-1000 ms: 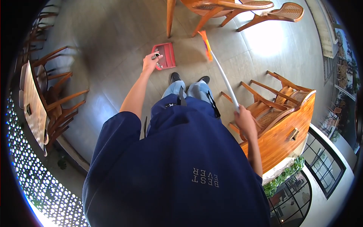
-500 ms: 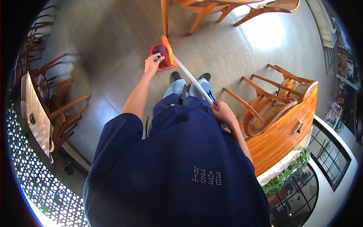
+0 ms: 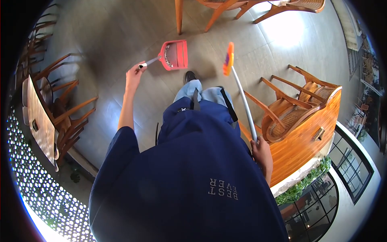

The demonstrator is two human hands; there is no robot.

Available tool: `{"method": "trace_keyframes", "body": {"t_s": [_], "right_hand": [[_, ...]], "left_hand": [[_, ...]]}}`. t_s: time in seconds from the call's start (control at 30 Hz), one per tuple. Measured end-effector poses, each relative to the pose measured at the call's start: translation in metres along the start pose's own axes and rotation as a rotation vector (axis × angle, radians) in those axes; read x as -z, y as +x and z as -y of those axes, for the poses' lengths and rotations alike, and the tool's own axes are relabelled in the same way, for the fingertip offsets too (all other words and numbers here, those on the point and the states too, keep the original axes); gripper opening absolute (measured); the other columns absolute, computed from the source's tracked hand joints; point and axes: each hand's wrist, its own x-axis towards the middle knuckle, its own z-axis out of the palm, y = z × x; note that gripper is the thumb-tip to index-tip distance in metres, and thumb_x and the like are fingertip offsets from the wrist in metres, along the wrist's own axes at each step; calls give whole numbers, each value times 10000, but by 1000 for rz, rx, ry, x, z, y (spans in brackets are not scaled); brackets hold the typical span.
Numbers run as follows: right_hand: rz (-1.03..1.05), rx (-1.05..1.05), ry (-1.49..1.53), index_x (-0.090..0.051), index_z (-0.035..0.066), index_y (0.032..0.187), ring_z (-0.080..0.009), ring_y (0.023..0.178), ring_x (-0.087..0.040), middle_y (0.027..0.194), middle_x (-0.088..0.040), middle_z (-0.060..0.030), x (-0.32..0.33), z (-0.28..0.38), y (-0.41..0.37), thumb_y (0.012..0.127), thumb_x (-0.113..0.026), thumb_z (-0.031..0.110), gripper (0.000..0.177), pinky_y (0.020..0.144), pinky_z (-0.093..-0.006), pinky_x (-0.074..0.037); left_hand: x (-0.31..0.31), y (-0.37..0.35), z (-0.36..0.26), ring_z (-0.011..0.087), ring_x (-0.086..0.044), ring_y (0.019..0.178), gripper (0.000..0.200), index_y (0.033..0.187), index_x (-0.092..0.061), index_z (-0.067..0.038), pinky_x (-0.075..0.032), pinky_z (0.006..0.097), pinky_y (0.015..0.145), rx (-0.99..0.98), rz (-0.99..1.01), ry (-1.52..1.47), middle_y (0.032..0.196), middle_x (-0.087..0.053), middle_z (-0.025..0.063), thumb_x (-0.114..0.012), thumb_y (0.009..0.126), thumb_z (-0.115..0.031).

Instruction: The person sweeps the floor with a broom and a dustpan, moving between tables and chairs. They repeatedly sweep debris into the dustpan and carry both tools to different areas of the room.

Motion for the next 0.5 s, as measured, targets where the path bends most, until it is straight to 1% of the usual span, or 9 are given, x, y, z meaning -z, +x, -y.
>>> {"method": "trace_keyframes", "body": {"t_s": [0.1, 0.17, 0.23, 0.27, 0.33, 0.37, 0.43, 0.47, 0.5], "right_hand": [[-60, -38, -78, -490, -64, 830, -410, 750, -535, 739, -549, -262, -16, -17, 16, 797, -525, 217, 285, 648, -428, -424], [-66, -66, -128, -491, -69, 823, -419, 760, -531, 737, -549, -265, -29, -26, 30, 791, -530, 216, 290, 658, -435, -425], [-70, -94, -168, -499, -77, 810, -385, 685, -565, 695, -560, -250, -39, -27, 46, 788, -521, 212, 291, 611, -420, -446], [-73, -100, -165, -499, -77, 810, -385, 685, -565, 695, -560, -250, -48, -25, 51, 788, -521, 212, 291, 611, -420, -446], [117, -306, 75, -515, -76, 799, -324, 617, -593, 670, -571, -231, -58, -11, 70, 790, -503, 213, 289, 558, -399, -461], [114, -308, 83, -515, -76, 799, -324, 617, -593, 670, -571, -231, -64, -8, 75, 790, -503, 213, 289, 558, -399, -461], [184, -246, 75, -519, -77, 798, -268, 571, -602, 654, -576, -218, -83, -7, 78, 793, -489, 211, 290, 515, -376, -470], [181, -252, 86, -519, -77, 798, -268, 571, -602, 654, -576, -218, -98, -13, 81, 793, -489, 211, 290, 515, -376, -470], [117, -192, 72, -526, -87, 780, -334, 673, -582, 713, -566, -258, -111, -12, 81, 781, -493, 202, 291, 591, -402, -467]], "left_hand": [[9, -11, -7, 65, -464, 604, 285, 1027, -597, -118, -404, 220, 581, 67, 10, 18, 670, -571, 28, -632, 755, -196], [2, -8, 10, 72, -465, 602, 292, 1025, -597, -116, -408, 228, 585, 85, 31, 24, 666, -566, 28, -640, 748, -200], [-10, -4, 30, 79, -467, 600, 299, 1022, -597, -113, -411, 235, 590, 103, 62, 31, 661, -561, 28, -647, 741, -203], [-13, -5, 43, 86, -473, 600, 305, 1019, -598, -114, -414, 242, 594, 86, 94, 62, 666, -569, 34, -653, 735, -213], [-25, 1, 52, 93, -480, 600, 313, 1016, -599, -114, -417, 249, 599, 61, 133, 96, 671, -577, 39, -659, 729, -224], [-32, 2, 51, 94, -498, 617, 316, 1015, -598, -116, -422, 250, 612, 20, 81, 10, 689, -592, 45, -659, 728, -232], [-43, 11, 50, 94, -516, 633, 319, 1015, -598, -119, -426, 250, 625, -30, 41, -70, 708, -607, 52, -660, 727, -241], [-49, 17, 49, 95, -537, 667, 324, 1017, -598, -124, -431, 248, 647, 12, 45, -50, 740, -619, 54, -660, 726, -252], [-53, 21, 47, 95, -559, 702, 329, 1019, -597, -128, -435, 246, 669, 49, 48, -29, 772, -631, 55, -661, 726, -264]]}}
